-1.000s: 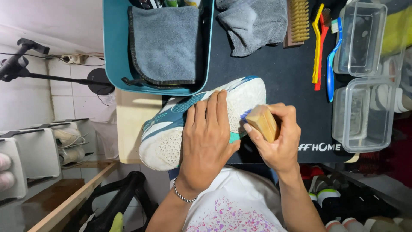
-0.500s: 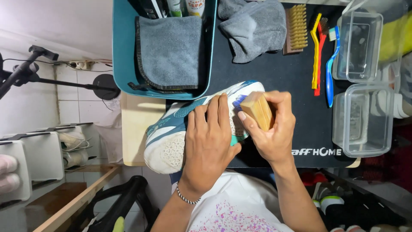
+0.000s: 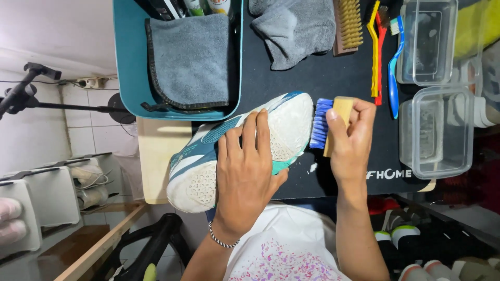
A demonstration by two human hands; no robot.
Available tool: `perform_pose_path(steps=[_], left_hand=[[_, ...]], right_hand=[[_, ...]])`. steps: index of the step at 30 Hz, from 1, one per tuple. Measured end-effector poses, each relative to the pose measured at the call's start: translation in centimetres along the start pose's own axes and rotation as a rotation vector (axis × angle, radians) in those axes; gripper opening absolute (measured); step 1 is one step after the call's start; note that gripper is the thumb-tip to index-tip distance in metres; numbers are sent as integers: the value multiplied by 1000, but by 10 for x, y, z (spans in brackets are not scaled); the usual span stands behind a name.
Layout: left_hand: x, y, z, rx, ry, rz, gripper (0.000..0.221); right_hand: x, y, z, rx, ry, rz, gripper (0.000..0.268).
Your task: The person is scrubbing the sole of a sneaker using a small brush and then wiping it clean with a grey microfiber cloth.
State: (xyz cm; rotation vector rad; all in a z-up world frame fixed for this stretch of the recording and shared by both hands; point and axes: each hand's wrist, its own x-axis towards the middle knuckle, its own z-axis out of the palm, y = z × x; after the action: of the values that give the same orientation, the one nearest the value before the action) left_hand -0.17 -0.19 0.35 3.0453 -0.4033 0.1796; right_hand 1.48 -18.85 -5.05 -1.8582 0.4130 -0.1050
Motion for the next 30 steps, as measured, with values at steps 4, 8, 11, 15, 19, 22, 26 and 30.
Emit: perform_pose_path(steps=[4, 8, 11, 15, 19, 22, 26, 30], left_hand=[[4, -2, -2, -31, -24, 10, 111], [9, -2, -4, -16, -55, 23, 113], [8, -2, -3, -3, -69, 16, 112], [6, -4, 2, -9, -49, 16, 115], [3, -3, 0, 35, -20, 36, 114], [6, -4, 0, 10, -11, 11, 113], [5, -4, 0, -13, -27, 19, 117], [6, -5, 1, -11, -33, 25, 118]], right_hand=[[-24, -12, 12, -139, 26, -25, 38], [-56, -15, 14, -174, 8, -2, 45], [-60, -14, 14, -173, -10, -9, 45], [-25, -16, 11, -184, -16, -62, 43], [6, -13, 12, -171, 40, -111, 36], [9, -10, 12, -131, 4, 0, 39], [-32, -8, 12, -150, 18, -26, 39], [-63, -10, 15, -164, -32, -30, 45]])
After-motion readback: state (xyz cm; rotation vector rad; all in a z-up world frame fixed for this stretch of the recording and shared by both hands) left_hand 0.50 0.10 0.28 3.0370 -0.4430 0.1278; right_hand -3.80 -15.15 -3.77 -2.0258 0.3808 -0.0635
